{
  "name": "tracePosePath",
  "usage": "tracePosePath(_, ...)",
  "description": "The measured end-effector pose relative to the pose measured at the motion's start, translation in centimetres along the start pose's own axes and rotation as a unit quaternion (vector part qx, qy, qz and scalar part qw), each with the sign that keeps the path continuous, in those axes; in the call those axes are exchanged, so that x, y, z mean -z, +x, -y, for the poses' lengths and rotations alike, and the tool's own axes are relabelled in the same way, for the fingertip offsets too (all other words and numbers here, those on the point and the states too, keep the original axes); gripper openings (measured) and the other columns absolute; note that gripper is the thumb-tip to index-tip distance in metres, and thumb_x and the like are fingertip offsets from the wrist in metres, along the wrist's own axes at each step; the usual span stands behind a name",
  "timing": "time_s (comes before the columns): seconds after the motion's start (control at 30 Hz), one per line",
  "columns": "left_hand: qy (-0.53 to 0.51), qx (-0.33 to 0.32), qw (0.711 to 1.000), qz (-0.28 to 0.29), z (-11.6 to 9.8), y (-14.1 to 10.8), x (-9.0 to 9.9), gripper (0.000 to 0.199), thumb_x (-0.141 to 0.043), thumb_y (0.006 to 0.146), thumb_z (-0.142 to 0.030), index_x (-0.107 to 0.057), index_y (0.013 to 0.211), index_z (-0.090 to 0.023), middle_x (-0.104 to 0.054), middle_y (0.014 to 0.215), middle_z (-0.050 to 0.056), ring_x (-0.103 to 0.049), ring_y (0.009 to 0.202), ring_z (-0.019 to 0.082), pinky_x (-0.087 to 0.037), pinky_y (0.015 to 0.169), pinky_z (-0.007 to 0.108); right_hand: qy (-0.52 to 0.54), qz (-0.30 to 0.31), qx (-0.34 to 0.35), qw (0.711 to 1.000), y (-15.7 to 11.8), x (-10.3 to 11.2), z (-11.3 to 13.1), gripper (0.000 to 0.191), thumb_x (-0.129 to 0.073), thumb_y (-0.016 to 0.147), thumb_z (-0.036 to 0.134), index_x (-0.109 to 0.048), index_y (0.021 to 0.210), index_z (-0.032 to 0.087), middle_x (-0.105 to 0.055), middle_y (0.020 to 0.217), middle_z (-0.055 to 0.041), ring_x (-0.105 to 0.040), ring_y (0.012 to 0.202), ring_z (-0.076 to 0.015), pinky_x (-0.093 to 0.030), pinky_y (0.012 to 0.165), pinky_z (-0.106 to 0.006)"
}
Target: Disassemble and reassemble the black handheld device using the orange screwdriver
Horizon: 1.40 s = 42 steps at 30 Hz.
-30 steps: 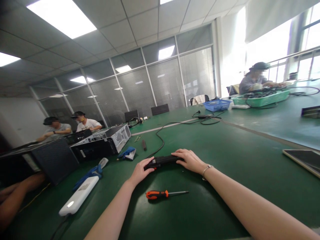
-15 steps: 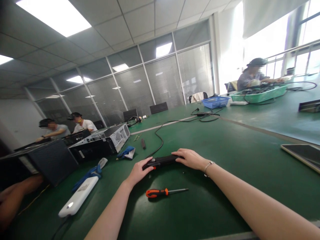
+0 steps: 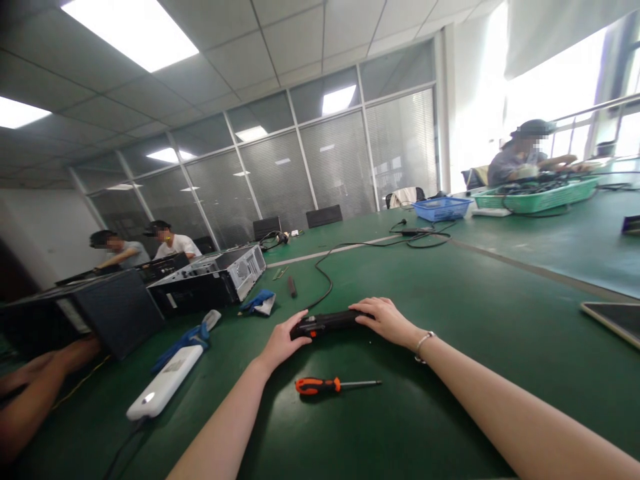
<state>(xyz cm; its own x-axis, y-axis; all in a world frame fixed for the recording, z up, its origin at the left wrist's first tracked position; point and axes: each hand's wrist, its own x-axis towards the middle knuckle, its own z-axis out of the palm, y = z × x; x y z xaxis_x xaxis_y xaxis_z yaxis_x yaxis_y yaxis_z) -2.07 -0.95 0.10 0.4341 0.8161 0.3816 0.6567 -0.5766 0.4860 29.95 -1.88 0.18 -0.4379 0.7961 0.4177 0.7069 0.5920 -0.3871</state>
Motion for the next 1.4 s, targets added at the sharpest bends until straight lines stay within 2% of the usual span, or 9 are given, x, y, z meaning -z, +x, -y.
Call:
tracePosePath(0.17,0.005,-0.044,0.999,-0.021,-0.3,-0.1,0.0,0.062,-0.075,0.073,-0.022,-0.052,0.13,-0.026,-0.057,0.132,0.006,-0.052,0.122,0.024,-0.038,0.108,0.04,0.01,0.004,-0.002,1.0,0.2,-0.2,-0.1,0.043,-0.04,0.093,0.047,-0.058,0.126,0.026,-0.063,0.12,-0.0072,-0.057,0.106,-0.0245,-0.044,0.095,-0.042)
tracePosePath(0.27,0.005,-0.056,0.998,-0.037,-0.4,-0.2,0.0,0.062,-0.076,0.072,-0.02,-0.053,0.129,-0.025,-0.056,0.131,0.006,-0.051,0.122,0.024,-0.038,0.108,0.04,0.025,-0.004,-0.008,1.0,0.2,-0.3,-0.4,0.042,-0.042,0.092,0.046,-0.058,0.126,0.027,-0.062,0.121,-0.0071,-0.057,0.107,-0.0247,-0.044,0.096,-0.041)
tracePosePath(0.6,0.024,-0.061,0.998,-0.019,0.0,-0.1,0.0,0.061,-0.074,0.074,-0.022,-0.052,0.132,-0.027,-0.055,0.135,0.006,-0.048,0.126,0.024,-0.034,0.112,0.042,-0.009,-0.01,0.015,1.0,0.1,-0.8,-0.8,0.042,-0.043,0.092,0.045,-0.057,0.128,0.029,-0.061,0.122,-0.0068,-0.056,0.107,-0.0249,-0.043,0.097,-0.042)
tracePosePath(0.83,0.023,-0.063,0.998,-0.021,-0.3,-0.2,0.0,0.069,-0.074,0.074,-0.02,-0.046,0.137,-0.028,-0.051,0.139,0.005,-0.047,0.128,0.023,-0.034,0.112,0.04,0.024,0.008,-0.016,1.0,0.4,-0.7,-0.9,0.045,-0.038,0.093,0.05,-0.058,0.127,0.028,-0.063,0.119,-0.0071,-0.061,0.101,-0.0245,-0.047,0.093,-0.039)
tracePosePath(1.03,0.024,-0.065,0.997,-0.018,0.0,-0.2,-0.2,0.063,-0.073,0.076,-0.022,-0.05,0.134,-0.029,-0.053,0.137,0.004,-0.047,0.127,0.023,-0.033,0.112,0.04,0.04,0.01,0.01,0.999,0.3,-0.2,-0.7,0.045,-0.04,0.092,0.05,-0.059,0.127,0.029,-0.062,0.12,-0.0065,-0.06,0.103,-0.0241,-0.046,0.094,-0.039)
tracePosePath(1.2,0.022,-0.072,0.997,-0.013,-0.3,-0.4,0.0,0.061,-0.072,0.078,-0.023,-0.05,0.134,-0.031,-0.054,0.135,0.003,-0.049,0.125,0.022,-0.034,0.111,0.039,0.045,0.027,0.001,0.999,0.1,0.2,-0.3,0.045,-0.047,0.089,0.049,-0.06,0.126,0.028,-0.062,0.121,-0.0067,-0.059,0.105,-0.0248,-0.046,0.096,-0.039)
tracePosePath(1.4,0.021,-0.067,0.998,-0.002,-0.7,-0.3,0.1,0.06,-0.068,0.081,-0.023,-0.046,0.136,-0.032,-0.052,0.137,0.002,-0.048,0.126,0.022,-0.035,0.111,0.039,0.028,0.025,-0.006,0.999,0.2,0.1,-0.2,0.044,-0.044,0.091,0.047,-0.058,0.127,0.028,-0.061,0.121,-0.0069,-0.059,0.105,-0.0255,-0.046,0.095,-0.042)
